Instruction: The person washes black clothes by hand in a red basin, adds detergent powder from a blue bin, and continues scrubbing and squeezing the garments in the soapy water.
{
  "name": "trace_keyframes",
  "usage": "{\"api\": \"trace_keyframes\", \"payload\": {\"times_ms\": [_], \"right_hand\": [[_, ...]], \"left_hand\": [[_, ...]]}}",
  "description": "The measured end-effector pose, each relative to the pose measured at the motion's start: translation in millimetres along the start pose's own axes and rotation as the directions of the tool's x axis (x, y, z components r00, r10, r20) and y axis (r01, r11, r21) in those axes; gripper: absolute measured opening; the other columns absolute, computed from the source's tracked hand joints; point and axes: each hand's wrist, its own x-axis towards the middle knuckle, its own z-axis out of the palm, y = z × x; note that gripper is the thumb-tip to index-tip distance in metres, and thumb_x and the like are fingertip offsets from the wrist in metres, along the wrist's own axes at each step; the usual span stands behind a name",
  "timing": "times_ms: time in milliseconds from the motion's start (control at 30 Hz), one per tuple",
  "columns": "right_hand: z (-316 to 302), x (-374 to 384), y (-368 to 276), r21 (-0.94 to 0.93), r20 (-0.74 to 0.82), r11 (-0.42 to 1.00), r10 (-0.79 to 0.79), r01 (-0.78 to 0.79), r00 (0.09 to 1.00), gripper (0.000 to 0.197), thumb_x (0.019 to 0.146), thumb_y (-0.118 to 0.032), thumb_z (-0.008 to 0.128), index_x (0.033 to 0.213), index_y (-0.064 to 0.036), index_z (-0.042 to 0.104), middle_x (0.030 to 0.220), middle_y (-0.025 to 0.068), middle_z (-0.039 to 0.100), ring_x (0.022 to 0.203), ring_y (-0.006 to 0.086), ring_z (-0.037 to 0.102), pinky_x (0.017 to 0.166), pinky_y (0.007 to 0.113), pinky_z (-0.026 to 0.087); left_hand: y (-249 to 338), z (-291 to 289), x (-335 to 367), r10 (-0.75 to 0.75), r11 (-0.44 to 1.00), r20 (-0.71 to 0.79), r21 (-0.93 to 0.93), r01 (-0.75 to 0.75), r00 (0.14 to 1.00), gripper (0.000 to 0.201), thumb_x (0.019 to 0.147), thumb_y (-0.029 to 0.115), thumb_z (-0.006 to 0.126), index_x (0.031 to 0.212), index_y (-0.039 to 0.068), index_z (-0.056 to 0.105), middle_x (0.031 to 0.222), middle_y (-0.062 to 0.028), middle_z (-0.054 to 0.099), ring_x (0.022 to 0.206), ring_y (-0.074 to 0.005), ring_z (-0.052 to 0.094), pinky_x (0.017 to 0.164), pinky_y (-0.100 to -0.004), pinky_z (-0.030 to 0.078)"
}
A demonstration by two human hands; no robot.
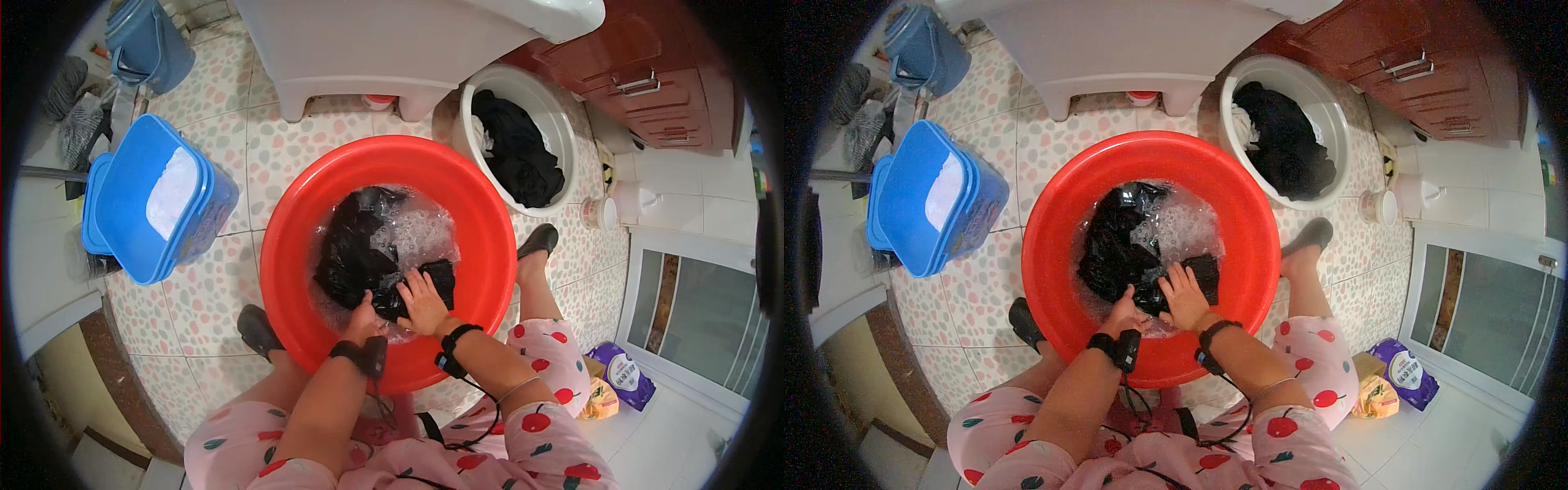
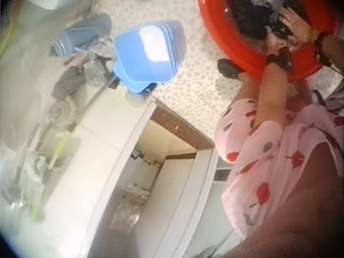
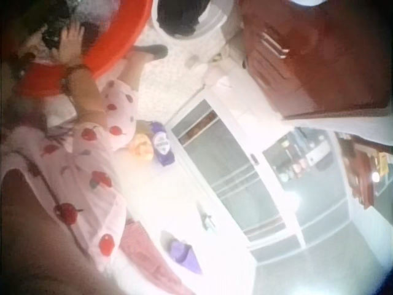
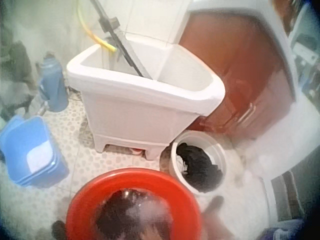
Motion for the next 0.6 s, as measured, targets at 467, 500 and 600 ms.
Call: {"api": "trace_keyframes", "payload": {"times_ms": [467, 500, 600], "right_hand": [[-91.7, 3.9, -46.2, 0.612, 0.218, 0.77, 0.054, -0.179, 0.974, 0.053, 0.077, -0.006, 0.061, 0.126, -0.0091, 0.044, 0.103, 0.0219, 0.06, 0.092, 0.0391, 0.059, 0.076, 0.041, 0.049], [-102.5, 6.3, -46.2, 0.737, 0.29, 0.629, 0.034, -0.246, 0.956, 0.046, 0.077, -0.007, 0.061, 0.122, -0.0087, 0.05, 0.108, 0.0223, 0.059, 0.095, 0.0406, 0.057, 0.077, 0.04, 0.048], [-114.8, 15.0, -53.5, 0.784, 0.355, 0.511, 0.098, -0.353, 0.93, 0.031, 0.082, -0.013, 0.059, 0.112, -0.0045, 0.057, 0.098, 0.0232, 0.062, 0.089, 0.0412, 0.059, 0.074, 0.039, 0.048]], "left_hand": [[55.6, 54.2, -86.8, 0.233, 0.935, 0.253, -0.323, -0.145, 0.939, 0.058, 0.086, 0.051, 0.053, 0.122, 0.005, 0.052, 0.111, -0.0101, 0.06, 0.093, -0.0237, 0.059, 0.085, -0.0366, 0.048], [58.1, 55.0, -87.4, 0.241, 0.932, 0.263, -0.33, -0.148, 0.934, 0.058, 0.086, 0.051, 0.053, 0.122, 0.005, 0.052, 0.111, -0.0101, 0.06, 0.093, -0.0237, 0.059, 0.085, -0.0366, 0.048], [65.6, 42.0, -63.9, 0.174, 0.959, 0.399, -0.275, -0.064, 0.9, 0.049, 0.087, 0.046, 0.055, 0.114, 0.005, 0.058, 0.105, -0.0096, 0.063, 0.09, -0.0219, 0.06, 0.082, -0.0358, 0.049]]}}
